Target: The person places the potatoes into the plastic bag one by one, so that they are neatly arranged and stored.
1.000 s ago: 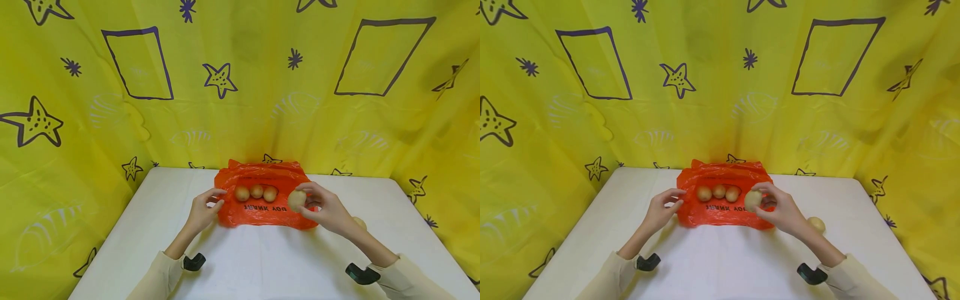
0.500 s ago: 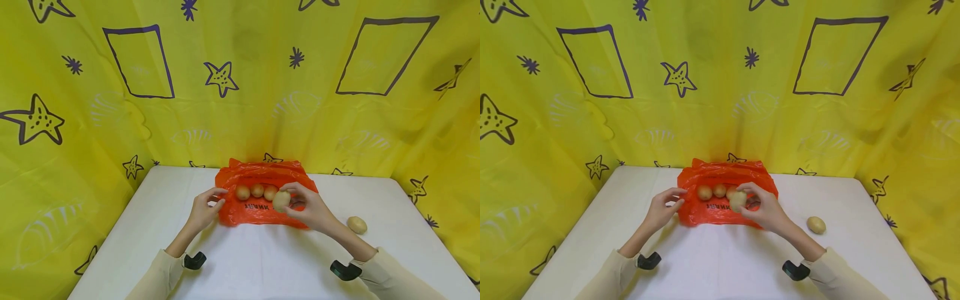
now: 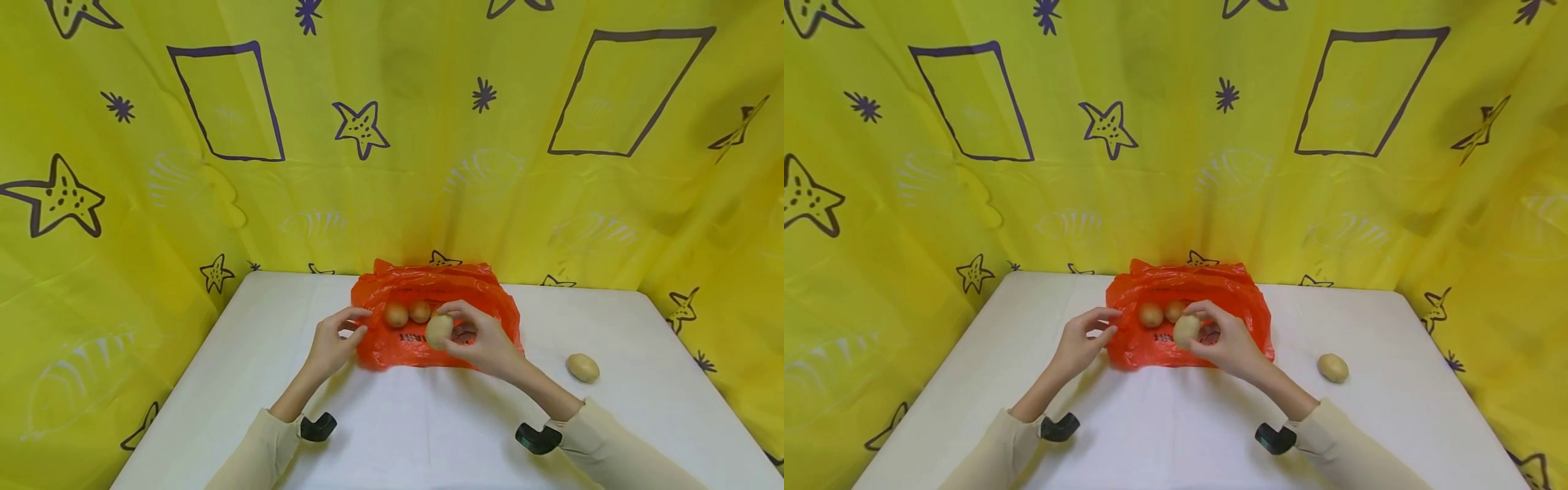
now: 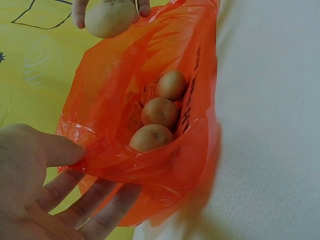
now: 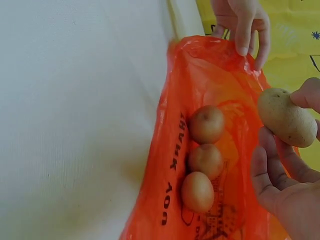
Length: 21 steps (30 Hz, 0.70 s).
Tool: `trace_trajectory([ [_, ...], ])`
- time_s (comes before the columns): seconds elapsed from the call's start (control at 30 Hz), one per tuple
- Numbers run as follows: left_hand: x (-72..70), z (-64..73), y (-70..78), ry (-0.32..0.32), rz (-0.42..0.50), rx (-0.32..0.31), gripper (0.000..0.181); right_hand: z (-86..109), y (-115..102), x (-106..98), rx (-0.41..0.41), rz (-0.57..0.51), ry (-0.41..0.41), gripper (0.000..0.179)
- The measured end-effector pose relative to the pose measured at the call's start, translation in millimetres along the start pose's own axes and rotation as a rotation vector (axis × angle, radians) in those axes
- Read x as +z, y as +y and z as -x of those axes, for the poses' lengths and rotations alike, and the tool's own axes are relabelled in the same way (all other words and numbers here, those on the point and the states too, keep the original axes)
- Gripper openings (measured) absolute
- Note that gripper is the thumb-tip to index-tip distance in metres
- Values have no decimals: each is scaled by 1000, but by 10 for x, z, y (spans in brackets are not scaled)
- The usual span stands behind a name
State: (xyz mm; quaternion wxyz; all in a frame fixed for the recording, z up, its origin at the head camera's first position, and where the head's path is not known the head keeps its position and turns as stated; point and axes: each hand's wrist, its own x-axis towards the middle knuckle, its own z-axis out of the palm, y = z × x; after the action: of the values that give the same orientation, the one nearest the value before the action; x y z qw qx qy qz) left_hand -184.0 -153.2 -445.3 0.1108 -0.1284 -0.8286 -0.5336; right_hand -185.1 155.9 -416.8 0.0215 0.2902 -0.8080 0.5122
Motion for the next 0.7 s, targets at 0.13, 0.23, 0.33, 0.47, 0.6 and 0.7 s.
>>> trace_trajectory([
  [0.13,0,2,17,0,-1,-2,25,-36,24,83,3,-4,0,43],
  [0.23,-1,-2,19,2,-1,0,25,-60,45,145,17,-13,-4,45],
  [0.33,-1,-6,13,2,-2,-5,25,-79,74,206,43,-29,-4,47],
  [0.47,1,-7,-9,4,2,-8,25,-106,124,282,73,-48,2,49],
  [0.6,6,-4,-21,7,20,0,24,-131,173,343,88,-68,12,49],
  [0.7,5,-4,-13,7,22,3,24,-150,193,379,103,-75,18,48],
])
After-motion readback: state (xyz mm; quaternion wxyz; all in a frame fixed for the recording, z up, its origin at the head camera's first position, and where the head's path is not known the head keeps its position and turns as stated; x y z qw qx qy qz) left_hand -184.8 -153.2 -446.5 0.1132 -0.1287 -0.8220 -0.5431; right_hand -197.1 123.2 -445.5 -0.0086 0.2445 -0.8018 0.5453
